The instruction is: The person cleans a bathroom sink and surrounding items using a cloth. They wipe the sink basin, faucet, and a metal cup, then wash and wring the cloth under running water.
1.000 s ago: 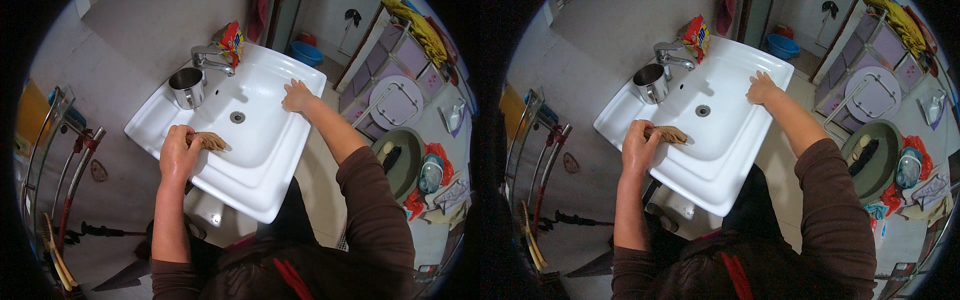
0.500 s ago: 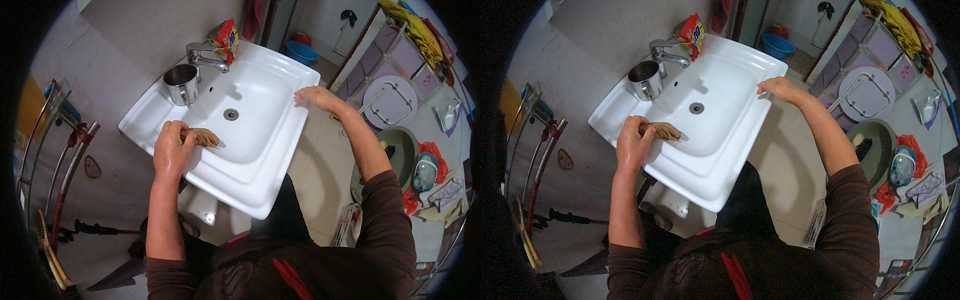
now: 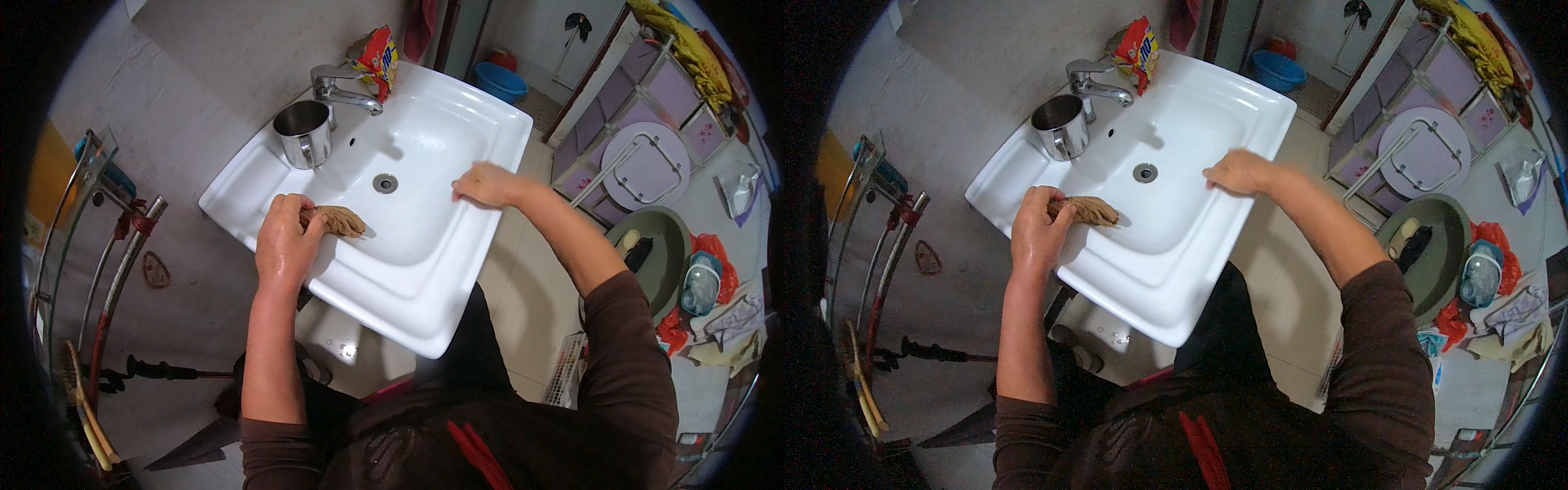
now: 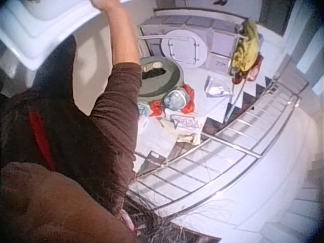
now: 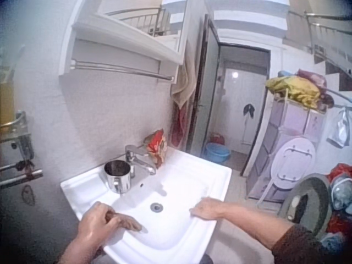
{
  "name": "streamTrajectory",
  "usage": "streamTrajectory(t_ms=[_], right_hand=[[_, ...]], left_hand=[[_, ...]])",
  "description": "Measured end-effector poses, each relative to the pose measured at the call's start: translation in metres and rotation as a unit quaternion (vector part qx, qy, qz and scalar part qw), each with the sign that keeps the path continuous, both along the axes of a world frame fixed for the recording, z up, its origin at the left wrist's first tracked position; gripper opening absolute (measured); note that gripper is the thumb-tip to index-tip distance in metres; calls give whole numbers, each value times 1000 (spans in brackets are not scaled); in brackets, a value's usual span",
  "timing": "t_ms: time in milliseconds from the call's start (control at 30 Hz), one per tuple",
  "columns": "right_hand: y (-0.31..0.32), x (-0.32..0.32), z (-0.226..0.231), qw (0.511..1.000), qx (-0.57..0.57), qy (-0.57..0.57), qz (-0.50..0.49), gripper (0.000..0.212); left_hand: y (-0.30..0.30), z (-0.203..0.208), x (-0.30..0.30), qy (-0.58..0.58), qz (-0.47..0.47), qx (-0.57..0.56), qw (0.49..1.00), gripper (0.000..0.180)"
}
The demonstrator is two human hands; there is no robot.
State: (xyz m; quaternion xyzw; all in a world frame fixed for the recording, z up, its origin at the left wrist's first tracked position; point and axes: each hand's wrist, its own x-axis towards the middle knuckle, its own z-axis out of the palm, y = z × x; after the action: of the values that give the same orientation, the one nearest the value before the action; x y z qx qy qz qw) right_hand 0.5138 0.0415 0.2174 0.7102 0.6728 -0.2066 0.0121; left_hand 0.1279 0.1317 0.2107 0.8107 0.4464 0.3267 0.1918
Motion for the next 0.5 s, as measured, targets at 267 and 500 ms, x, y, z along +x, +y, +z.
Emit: streamTrajectory(t_ms=[267,500], right_hand=[[-74,-33,37,708,-65,697,-90,68],[-106,-45,29,580,-23,807,-111,77]], left_hand=[[0,-2,0,-7,4,-4,1000,23],[-1,0,1,-7,7,-8,1000,26]])
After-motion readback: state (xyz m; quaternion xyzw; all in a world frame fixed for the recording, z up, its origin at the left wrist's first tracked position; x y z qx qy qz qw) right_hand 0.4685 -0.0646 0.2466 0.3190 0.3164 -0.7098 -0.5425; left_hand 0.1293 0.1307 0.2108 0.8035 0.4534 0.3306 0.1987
